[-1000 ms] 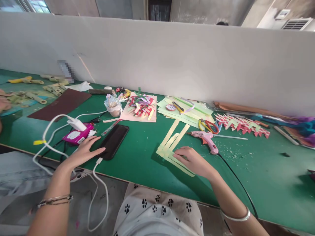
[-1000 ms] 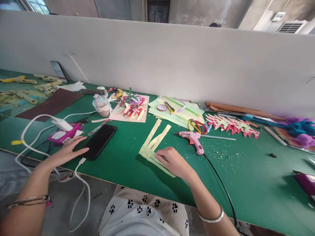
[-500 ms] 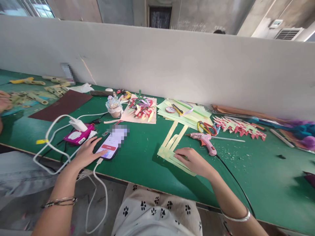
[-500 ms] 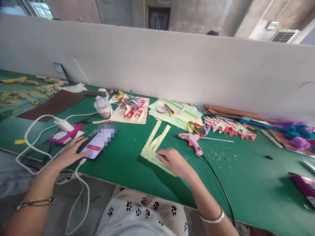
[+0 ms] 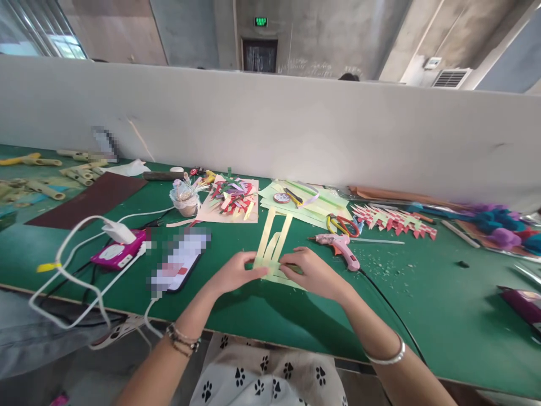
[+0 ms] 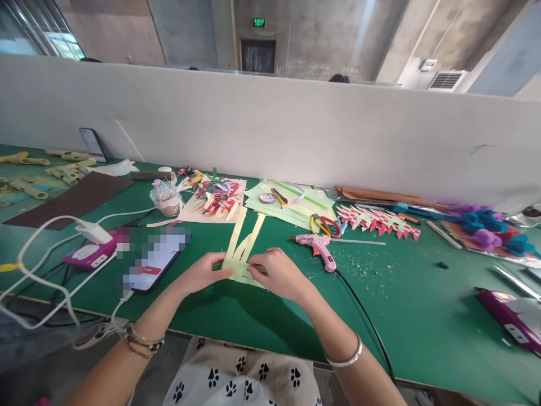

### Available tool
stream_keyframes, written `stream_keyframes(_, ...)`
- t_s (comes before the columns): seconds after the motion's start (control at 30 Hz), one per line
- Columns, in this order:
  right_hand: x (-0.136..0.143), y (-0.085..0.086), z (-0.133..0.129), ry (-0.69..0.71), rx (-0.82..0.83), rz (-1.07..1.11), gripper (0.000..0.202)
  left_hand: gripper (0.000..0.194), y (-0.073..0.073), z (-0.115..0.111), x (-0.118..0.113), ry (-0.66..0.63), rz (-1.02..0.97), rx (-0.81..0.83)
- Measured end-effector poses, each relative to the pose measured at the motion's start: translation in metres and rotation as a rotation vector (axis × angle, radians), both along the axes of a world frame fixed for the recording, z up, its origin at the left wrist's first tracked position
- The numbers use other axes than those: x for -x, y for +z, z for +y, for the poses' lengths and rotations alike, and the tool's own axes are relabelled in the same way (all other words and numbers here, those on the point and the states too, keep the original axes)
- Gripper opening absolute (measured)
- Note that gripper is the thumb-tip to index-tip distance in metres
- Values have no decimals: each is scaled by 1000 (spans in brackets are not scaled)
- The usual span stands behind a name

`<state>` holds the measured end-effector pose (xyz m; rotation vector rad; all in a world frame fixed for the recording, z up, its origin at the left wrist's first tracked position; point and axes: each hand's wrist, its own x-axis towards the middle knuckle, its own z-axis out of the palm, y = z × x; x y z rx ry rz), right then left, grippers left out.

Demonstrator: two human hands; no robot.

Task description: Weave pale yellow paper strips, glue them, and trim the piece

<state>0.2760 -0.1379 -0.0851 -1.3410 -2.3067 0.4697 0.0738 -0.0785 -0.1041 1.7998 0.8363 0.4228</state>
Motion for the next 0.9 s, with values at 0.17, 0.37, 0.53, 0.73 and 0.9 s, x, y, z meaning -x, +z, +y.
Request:
stream_keyframes(0.17, -7, 1, 8, -174, -9, 7, 29, 38, -3, 18, -31, 60, -77, -2)
stream_keyframes(0.37, -12, -11, 23, -265, -39, -7, 26, 41, -11, 35, -42, 113, -105, 9)
stream_keyframes(0.53, -8, -26, 27, -276, -78, -48, 27, 44, -24, 38, -43, 133, -107, -30)
stream_keyframes(0.73, -12, -15, 26, -323, -47, -61, 26, 42, -26, 36, -40, 180, -90, -89)
stream_keyframes(0.9, -78, 12, 18, -730, 1, -121, 30, 39, -21, 36, -33, 164, -99, -45)
